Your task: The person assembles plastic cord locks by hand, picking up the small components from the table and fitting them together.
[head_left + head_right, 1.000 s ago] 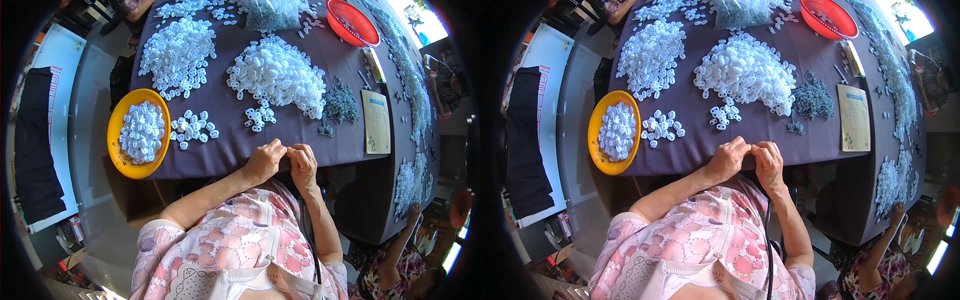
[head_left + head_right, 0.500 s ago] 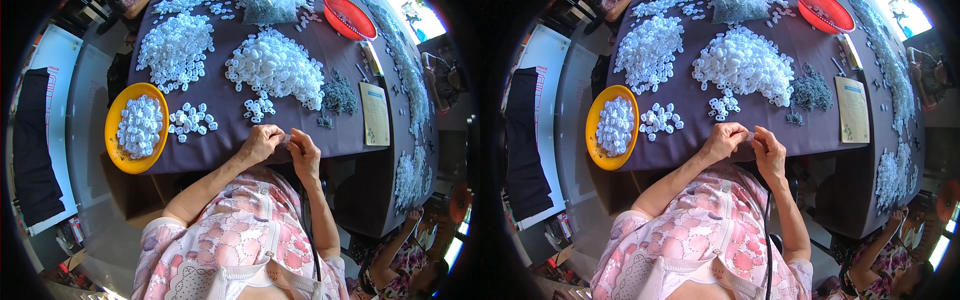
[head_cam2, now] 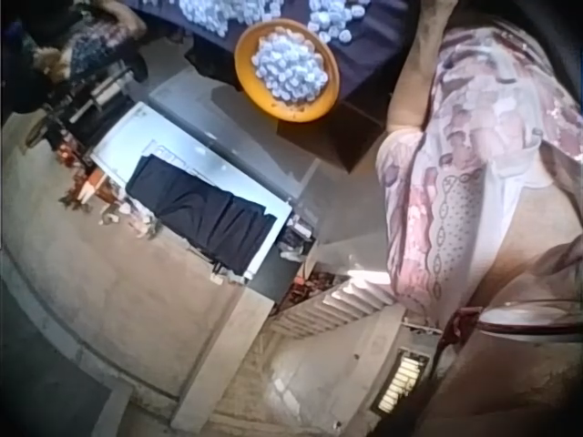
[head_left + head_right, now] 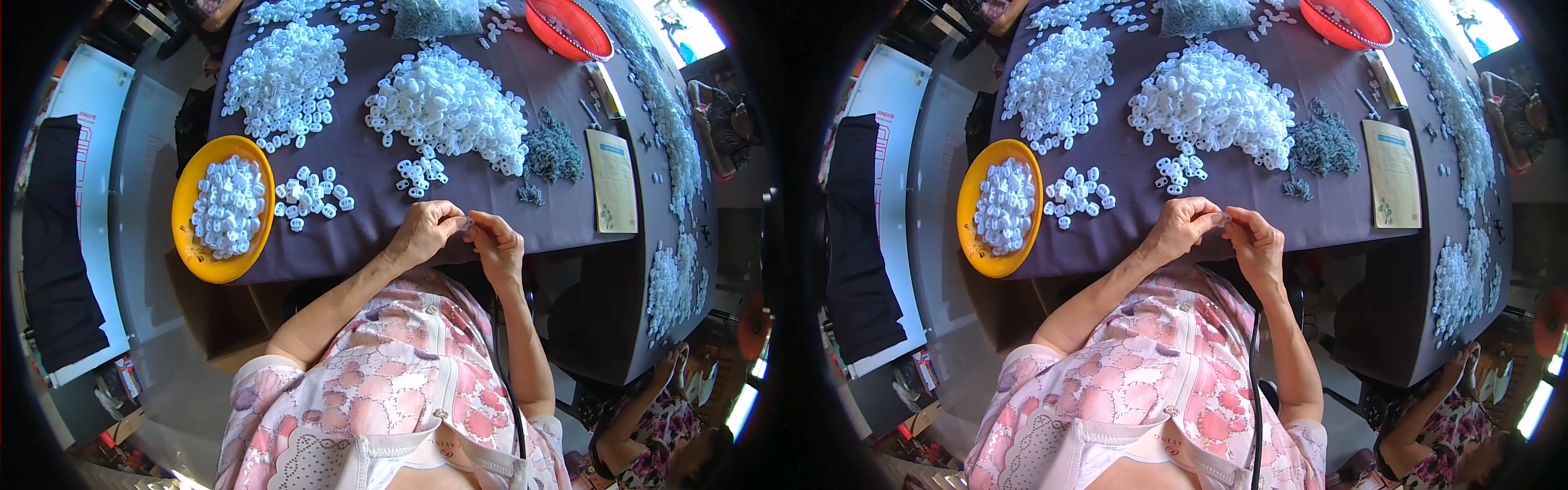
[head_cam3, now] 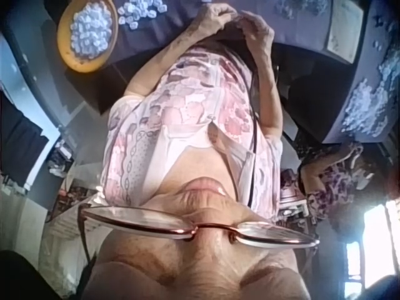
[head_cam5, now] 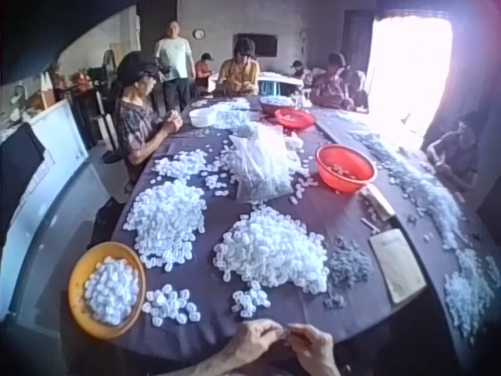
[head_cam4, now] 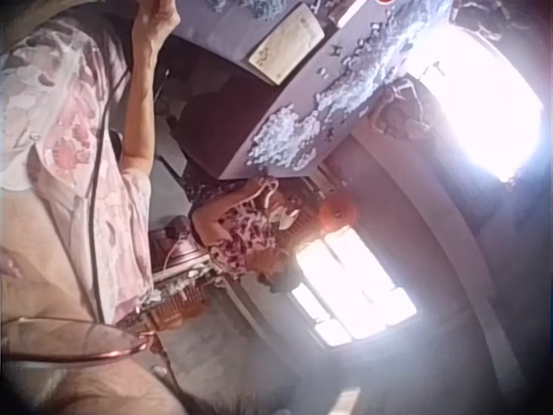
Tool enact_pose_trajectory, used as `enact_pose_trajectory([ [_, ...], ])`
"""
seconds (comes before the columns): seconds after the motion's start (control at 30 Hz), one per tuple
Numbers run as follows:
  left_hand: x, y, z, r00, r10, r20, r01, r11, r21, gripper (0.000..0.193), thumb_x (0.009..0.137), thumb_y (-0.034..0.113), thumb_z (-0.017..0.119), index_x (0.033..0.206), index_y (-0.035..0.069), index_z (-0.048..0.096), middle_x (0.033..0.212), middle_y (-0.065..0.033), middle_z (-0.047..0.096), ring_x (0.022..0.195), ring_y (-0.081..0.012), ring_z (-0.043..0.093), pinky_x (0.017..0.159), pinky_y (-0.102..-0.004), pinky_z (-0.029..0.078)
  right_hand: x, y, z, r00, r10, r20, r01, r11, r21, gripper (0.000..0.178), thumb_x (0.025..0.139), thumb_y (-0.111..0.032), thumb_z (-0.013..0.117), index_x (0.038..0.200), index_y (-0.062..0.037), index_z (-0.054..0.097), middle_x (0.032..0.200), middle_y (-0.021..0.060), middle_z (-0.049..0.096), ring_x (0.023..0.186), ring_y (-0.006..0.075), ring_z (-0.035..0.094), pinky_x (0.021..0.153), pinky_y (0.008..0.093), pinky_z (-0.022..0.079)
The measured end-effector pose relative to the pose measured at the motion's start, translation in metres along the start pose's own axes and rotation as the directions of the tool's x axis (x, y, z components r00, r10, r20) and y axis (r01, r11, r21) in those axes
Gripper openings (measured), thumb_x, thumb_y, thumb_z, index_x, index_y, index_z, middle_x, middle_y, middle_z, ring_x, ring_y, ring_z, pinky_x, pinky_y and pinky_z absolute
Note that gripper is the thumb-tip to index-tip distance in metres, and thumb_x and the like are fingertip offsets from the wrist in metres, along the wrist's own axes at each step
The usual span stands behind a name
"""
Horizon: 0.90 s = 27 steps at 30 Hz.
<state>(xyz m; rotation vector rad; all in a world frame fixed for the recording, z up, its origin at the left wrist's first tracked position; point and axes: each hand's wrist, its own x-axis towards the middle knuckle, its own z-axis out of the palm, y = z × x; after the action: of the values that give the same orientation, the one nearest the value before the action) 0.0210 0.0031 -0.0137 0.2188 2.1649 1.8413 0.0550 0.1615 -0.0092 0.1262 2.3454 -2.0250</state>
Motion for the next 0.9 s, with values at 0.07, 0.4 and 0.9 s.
enact_pose_trajectory([
  [0.07,-0.001,0.002,-0.001,1.0,-0.005,0.01,0.006,1.0,-0.024,0.016,0.088,0.016,0.063,0.09,0.001,0.066,0.061,0.0033,0.056,0.049,-0.0017,0.046,0.043,-0.0197,0.037,0.001,-0.003,-0.001,0.995,0.1,-0.028,-0.1,0.995,0.023,0.018,0.085,0.002,0.062,0.102,-0.0012,0.065,0.083,0.0007,0.066,0.071,0.0061,0.062,0.06,0.0184,0.048],
  [0.4,-0.006,0.004,0.002,0.999,0.028,-0.025,-0.027,0.999,0.03,0.012,0.083,0.011,0.066,0.085,0.0,0.065,0.068,0.001,0.062,0.061,-0.0037,0.052,0.055,-0.0209,0.043,0.002,0.001,-0.002,0.995,0.098,-0.008,-0.094,0.97,0.223,0.014,0.086,-0.004,0.064,0.1,-0.0013,0.064,0.085,0.0015,0.067,0.072,0.0058,0.063,0.058,0.017,0.048],
  [0.9,-0.004,0.002,-0.002,0.998,-0.026,0.065,0.027,0.999,-0.02,0.012,0.082,0.01,0.063,0.085,-0.002,0.064,0.071,0.0008,0.062,0.065,-0.004,0.051,0.059,-0.0217,0.044,0.009,0.006,-0.009,0.99,0.117,0.076,-0.131,0.965,0.228,0.013,0.085,-0.002,0.064,0.098,-0.0011,0.065,0.08,0.0008,0.066,0.067,0.0056,0.061,0.058,0.018,0.049],
])
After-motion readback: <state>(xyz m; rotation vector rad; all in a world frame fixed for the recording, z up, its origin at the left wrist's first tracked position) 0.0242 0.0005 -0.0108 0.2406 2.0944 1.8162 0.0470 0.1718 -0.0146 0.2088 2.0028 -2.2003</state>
